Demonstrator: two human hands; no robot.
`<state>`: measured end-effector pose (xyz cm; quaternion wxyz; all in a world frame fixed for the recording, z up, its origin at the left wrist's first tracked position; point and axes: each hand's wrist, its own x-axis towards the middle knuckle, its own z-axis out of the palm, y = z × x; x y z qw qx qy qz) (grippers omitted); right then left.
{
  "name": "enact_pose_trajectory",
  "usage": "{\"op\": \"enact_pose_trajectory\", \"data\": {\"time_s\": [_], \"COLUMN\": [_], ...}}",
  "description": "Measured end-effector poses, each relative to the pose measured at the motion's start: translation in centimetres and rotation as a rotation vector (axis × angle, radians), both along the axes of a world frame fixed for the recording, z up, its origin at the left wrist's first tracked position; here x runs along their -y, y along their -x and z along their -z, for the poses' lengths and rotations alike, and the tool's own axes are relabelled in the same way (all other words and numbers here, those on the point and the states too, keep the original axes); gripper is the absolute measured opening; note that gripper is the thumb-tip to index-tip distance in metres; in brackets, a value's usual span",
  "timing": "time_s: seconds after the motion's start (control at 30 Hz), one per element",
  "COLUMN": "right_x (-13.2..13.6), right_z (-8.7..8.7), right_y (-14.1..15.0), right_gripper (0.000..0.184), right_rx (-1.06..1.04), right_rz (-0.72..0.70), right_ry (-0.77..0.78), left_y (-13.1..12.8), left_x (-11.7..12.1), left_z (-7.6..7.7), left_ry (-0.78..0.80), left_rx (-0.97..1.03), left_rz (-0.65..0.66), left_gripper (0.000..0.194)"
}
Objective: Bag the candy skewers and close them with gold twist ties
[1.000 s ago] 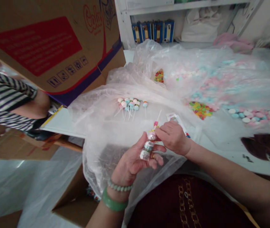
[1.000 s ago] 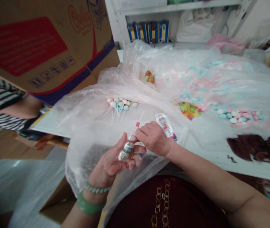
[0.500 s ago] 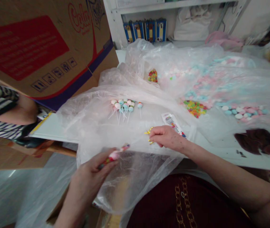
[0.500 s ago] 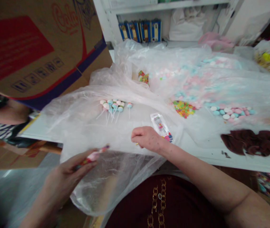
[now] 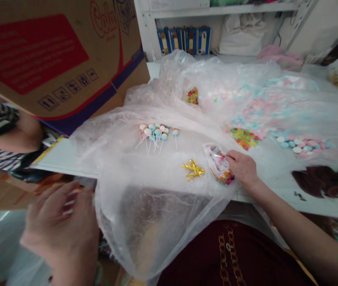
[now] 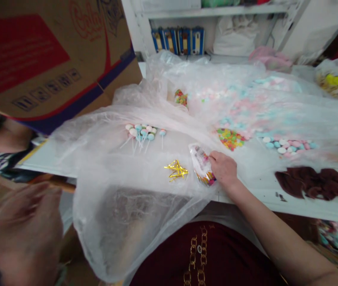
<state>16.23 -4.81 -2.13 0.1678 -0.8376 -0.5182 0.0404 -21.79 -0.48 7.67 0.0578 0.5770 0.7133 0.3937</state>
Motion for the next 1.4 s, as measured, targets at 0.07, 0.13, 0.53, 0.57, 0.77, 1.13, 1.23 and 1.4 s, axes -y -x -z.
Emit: {"op": "enact_pose_trajectory", "data": {"time_s": [0.07,0.13,0.53,0.57,0.77,1.13,1.23,1.4], "right_x": [0.2,0.2,-6.5,-8.1,-17.1,-8.1,-3.2,2.0], "right_z": [-0.1,-0.3,-3.9,-3.8,-2.2,-2.3,-2.4,-2.7], "right_y": [-0.1,0.2,11.1,11.7,12.9,6.7,5.8,5.0], "right_gripper": [0.029,0.031,0.025,0.026,0.032,0.014,0.015,0.015], "right_rx": [0.044,0.020,-0.822,-0.694,-0.173,-0.654,-1.093,-1.280], "right_rz": [-0.023,-0.043,-0.394,-0.388,-0.170,-0.195,-0.165,-0.096], "right_ry": [-0.164,-0.313,-0.062,-0.050,0.165,0.047,-0.090,-0.185], "left_y": [-4.3,-8.2,-13.9,-13.3,-11.4,-10.8,-11.2,-12.3], "left_x": [0.2,0.2,-2.4,-2.7,-3.4,-4.3,-4.9,-4.8], "left_z": [-1.0,-0.4,7.1,7.3,8.1,8.2,7.9,6.3], "left_ry": [-0.176,-0.132,0.653,0.627,0.495,0.466,0.520,0.658], "left_rx": [-0.060,0.167,1.504,1.491,1.483,1.380,1.506,1.718], "left_rz": [0.138,0.401,0.393,0.336,0.253,0.280,0.287,0.112], "left_gripper": [0.026,0.016,0.028,0.026,0.028,0.031,0.020,0.012]}}
